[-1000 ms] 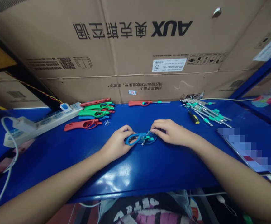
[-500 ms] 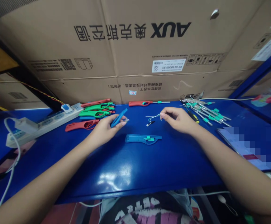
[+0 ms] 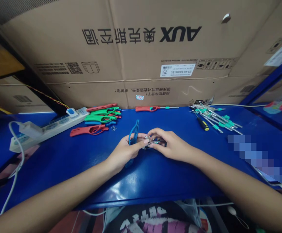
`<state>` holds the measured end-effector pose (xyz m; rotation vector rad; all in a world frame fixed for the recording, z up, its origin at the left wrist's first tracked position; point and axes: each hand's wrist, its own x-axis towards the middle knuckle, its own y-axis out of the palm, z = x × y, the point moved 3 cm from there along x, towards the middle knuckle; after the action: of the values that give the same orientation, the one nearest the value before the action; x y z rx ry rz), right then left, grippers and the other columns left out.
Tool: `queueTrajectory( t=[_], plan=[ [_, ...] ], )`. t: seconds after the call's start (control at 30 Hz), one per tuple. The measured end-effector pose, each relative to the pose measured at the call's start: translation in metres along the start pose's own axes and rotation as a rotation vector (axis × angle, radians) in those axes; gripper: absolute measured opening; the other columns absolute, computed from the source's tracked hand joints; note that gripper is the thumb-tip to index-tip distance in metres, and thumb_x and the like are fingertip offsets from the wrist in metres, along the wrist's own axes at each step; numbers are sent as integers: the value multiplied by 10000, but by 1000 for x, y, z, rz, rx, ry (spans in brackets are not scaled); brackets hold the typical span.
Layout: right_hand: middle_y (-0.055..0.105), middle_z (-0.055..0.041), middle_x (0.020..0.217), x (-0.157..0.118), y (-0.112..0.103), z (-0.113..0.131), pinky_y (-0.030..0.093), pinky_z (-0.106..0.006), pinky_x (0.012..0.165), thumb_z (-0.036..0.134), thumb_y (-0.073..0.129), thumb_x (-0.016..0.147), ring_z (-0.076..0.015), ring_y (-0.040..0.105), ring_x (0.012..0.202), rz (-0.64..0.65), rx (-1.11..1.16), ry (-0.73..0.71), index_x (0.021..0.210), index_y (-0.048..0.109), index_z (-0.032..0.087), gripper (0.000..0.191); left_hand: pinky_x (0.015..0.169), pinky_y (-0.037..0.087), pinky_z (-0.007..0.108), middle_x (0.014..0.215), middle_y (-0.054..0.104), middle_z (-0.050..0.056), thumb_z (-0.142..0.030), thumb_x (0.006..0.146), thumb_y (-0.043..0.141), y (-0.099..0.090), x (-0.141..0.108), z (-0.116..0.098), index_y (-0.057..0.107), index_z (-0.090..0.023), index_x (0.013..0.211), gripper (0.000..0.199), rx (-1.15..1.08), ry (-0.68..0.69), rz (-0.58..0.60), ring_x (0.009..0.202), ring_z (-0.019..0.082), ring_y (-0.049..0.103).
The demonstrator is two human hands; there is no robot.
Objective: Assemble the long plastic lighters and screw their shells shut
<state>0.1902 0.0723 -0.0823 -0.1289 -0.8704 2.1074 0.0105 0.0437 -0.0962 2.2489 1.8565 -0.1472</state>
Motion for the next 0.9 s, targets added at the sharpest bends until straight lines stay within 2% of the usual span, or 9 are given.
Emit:
queueTrajectory(
  t=[0.07, 0.13, 0.2, 0.27, 0.4, 0.5, 0.6, 0.77, 0.9],
  plan=[
    [709, -46, 1071, -1, -4, -3, 487, -301, 780, 272, 570, 974, -181, 668, 926, 40, -60, 2, 1225, 539, 229, 256, 447, 343, 183, 818, 709, 16, -419, 757, 801, -5, 5, -2, 710, -152, 1032, 394, 123, 105, -16, 478, 47, 460],
    [696, -68, 1117, -2, -9, -5, 491, -326, 808, 270, 490, 1010, -191, 662, 940, 67, -131, 6, 1279, 515, 219, 275, 654, 522, 235, 991, 754, 54, -383, 786, 762, -12, 10, -4, 721, -158, 1036, 339, 287, 239, -34, 732, 138, 662],
    [664, -97, 1215, -4, -13, -7, 490, -355, 870, 270, 429, 1032, -209, 648, 1025, 100, -189, 17, 1329, 484, 211, 307, 883, 549, 315, 1109, 754, 66, -356, 813, 716, -18, 15, -3, 713, -165, 1082, 330, 443, 329, -32, 983, 216, 700],
    [627, -112, 1298, -5, -15, -8, 477, -377, 928, 272, 418, 1036, -230, 617, 1125, 151, -240, 18, 1351, 470, 207, 326, 963, 532, 355, 1146, 749, 66, -337, 836, 675, -23, 20, 0, 698, -168, 1118, 330, 556, 361, 13, 1055, 240, 697],
    [672, -100, 1126, -4, -10, -13, 491, -368, 828, 294, 498, 1004, -245, 640, 1007, 255, -378, 4, 1158, 586, 186, 208, 942, 530, 353, 1122, 750, 57, -294, 847, 658, -24, 22, 4, 698, -179, 1102, 283, 755, 421, 101, 1035, 238, 701],
    [684, -80, 1018, -1, -7, -18, 476, -339, 753, 252, 519, 987, -231, 648, 918, 240, -434, -29, 1047, 613, 186, 130, 851, 531, 327, 1027, 752, 40, -283, 860, 644, -22, 18, 3, 699, -189, 1057, 225, 890, 438, 126, 928, 220, 703],
    [689, -60, 1043, 1, -7, -22, 465, -319, 771, 161, 499, 969, -212, 650, 943, 189, -418, -79, 1075, 610, 204, 159, 778, 516, 302, 938, 740, 22, -306, 877, 632, -22, 16, 1, 685, -191, 999, 176, 936, 416, 133, 852, 206, 691],
    [695, -43, 1099, 2, -13, -26, 453, -323, 793, 241, 494, 997, -213, 650, 974, 133, -389, -54, 1090, 589, 234, 133, 819, 508, 317, 955, 736, 20, -286, 868, 635, -28, 18, 3, 673, -200, 1067, 220, 934, 380, 107, 886, 214, 692],
    [694, -57, 1081, 2, -14, -25, 434, -322, 744, 251, 467, 1001, -218, 652, 916, 154, -436, 8, 1111, 544, 225, 137, 843, 510, 330, 1013, 732, 45, -300, 879, 631, -27, 17, 1, 684, -192, 1083, 236, 927, 433, 92, 921, 223, 688]
  ],
)
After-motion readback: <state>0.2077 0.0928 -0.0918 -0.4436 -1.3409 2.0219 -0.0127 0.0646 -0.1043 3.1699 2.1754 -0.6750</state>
